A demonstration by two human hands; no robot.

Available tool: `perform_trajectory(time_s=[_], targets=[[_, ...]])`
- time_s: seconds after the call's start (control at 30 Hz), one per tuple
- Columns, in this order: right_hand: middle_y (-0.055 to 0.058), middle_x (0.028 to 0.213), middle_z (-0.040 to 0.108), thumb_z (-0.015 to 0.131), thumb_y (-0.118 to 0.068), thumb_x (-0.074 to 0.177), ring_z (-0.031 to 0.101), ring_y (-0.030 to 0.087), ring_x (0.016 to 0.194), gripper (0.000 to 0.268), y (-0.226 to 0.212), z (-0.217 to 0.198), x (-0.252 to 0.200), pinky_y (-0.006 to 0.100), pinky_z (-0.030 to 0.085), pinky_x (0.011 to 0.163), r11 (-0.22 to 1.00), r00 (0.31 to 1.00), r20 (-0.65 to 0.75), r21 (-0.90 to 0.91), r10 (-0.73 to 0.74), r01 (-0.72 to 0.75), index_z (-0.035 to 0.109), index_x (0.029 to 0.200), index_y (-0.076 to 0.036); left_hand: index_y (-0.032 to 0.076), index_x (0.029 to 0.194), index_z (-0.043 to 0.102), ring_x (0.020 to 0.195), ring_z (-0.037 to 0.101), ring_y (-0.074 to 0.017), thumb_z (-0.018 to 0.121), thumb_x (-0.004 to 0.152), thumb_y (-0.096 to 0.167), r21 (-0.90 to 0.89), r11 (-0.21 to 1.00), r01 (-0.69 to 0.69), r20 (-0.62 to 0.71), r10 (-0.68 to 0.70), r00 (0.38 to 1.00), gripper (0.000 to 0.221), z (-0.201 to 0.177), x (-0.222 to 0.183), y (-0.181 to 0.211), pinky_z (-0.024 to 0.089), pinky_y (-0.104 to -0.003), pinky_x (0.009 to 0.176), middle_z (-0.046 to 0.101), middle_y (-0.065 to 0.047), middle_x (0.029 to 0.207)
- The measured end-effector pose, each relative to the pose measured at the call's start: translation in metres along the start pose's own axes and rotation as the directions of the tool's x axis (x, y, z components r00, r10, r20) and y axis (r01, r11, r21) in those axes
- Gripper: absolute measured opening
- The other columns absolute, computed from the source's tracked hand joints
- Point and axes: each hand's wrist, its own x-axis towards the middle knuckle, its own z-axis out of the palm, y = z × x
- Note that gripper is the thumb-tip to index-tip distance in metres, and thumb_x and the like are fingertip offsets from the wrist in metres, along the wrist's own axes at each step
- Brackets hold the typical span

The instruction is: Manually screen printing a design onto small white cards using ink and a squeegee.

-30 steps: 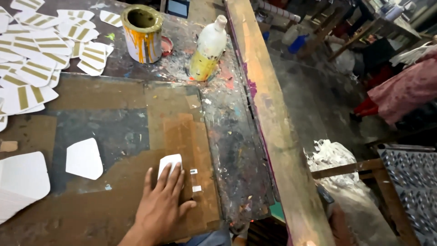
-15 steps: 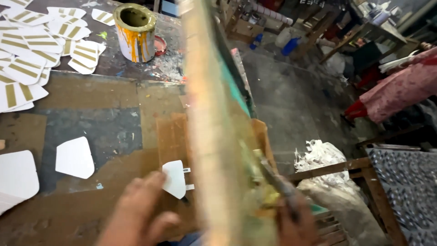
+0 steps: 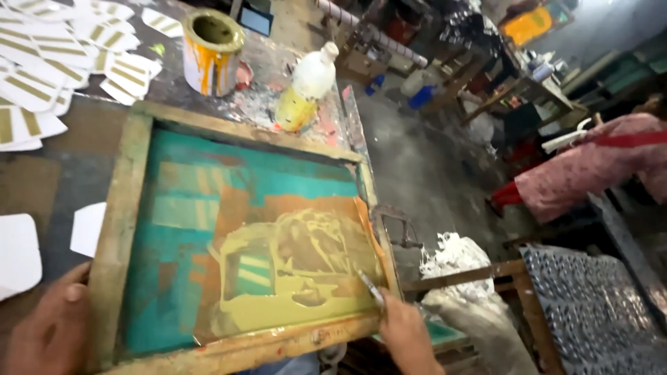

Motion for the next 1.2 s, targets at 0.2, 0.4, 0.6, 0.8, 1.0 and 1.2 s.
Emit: perform_trajectory(time_s=[0.2,0.4,0.6,0.8,1.0,1.2], targets=[[0.020,0.080,0.069,0.068,-0.023,0.085,0.068,0.043,0.071,0.049,-0.068,0.018,0.032,0.053,0.054,0.066,0.986,0.989,0.055,-0.105,0.136,-0.130,0.061,0.130,-0.006,0.010,0.143,0.062,0.119,0.067,-0.0239,0.045,0.109,0.046,0.256,0.963,-0.087,-0.042,0.101,0.994,0.053,-0.003,0.007,-0.015,0.047,-0.036,0.102,0.071,-0.016,0.129],[0.023,0.082,0.071,0.068,-0.028,0.090,0.069,0.044,0.074,0.036,-0.184,0.001,0.078,0.053,0.055,0.065,0.904,0.923,0.285,0.265,0.259,-0.336,0.063,0.119,-0.008,0.012,0.143,0.062,0.120,0.066,-0.0255,0.049,0.105,0.049,0.248,0.968,0.050,-0.033,-0.044,0.998,0.055,-0.001,0.007,-0.009,0.046,-0.038,0.101,0.071,-0.017,0.128],[0.020,0.098,0.073,0.063,-0.017,0.089,0.071,0.038,0.092,0.035,-0.165,-0.024,0.071,0.046,0.054,0.079,0.820,0.961,0.228,0.512,0.157,-0.255,0.068,0.121,-0.007,0.011,0.148,0.058,0.114,0.070,-0.0319,0.059,0.093,0.051,0.208,0.963,0.170,-0.008,-0.172,0.985,0.068,0.000,0.005,-0.008,0.051,-0.041,0.095,0.073,-0.022,0.122],[0.020,0.128,0.071,0.057,0.005,0.063,0.067,0.040,0.121,0.065,-0.146,0.016,0.018,0.046,0.049,0.105,0.711,0.971,0.002,0.681,-0.239,0.174,0.070,0.127,-0.004,0.010,0.157,0.053,0.117,0.066,-0.0422,0.069,0.088,0.057,0.672,0.738,0.061,0.008,-0.090,0.996,0.085,0.006,0.006,-0.018,0.052,-0.048,0.099,0.069,-0.028,0.124],[0.013,0.117,0.076,0.062,0.008,0.074,0.071,0.033,0.114,0.054,-0.174,0.006,0.085,0.041,0.055,0.100,0.688,0.942,-0.086,0.662,-0.325,0.297,0.073,0.126,-0.007,0.014,0.151,0.060,0.113,0.067,-0.0373,0.077,0.079,0.054,0.744,0.662,0.095,-0.097,-0.033,0.995,0.084,0.017,-0.003,-0.007,0.056,-0.047,0.097,0.073,-0.023,0.112],[0.015,0.121,0.074,0.060,0.009,0.072,0.070,0.036,0.118,0.045,-0.201,0.014,0.127,0.041,0.053,0.105,0.603,0.956,0.010,0.778,-0.292,0.176,0.073,0.114,-0.003,0.010,0.145,0.065,0.109,0.067,-0.0373,0.081,0.076,0.047,0.742,0.670,0.012,-0.099,0.092,0.991,0.080,0.017,-0.006,-0.007,0.058,-0.045,0.090,0.074,-0.021,0.104]])
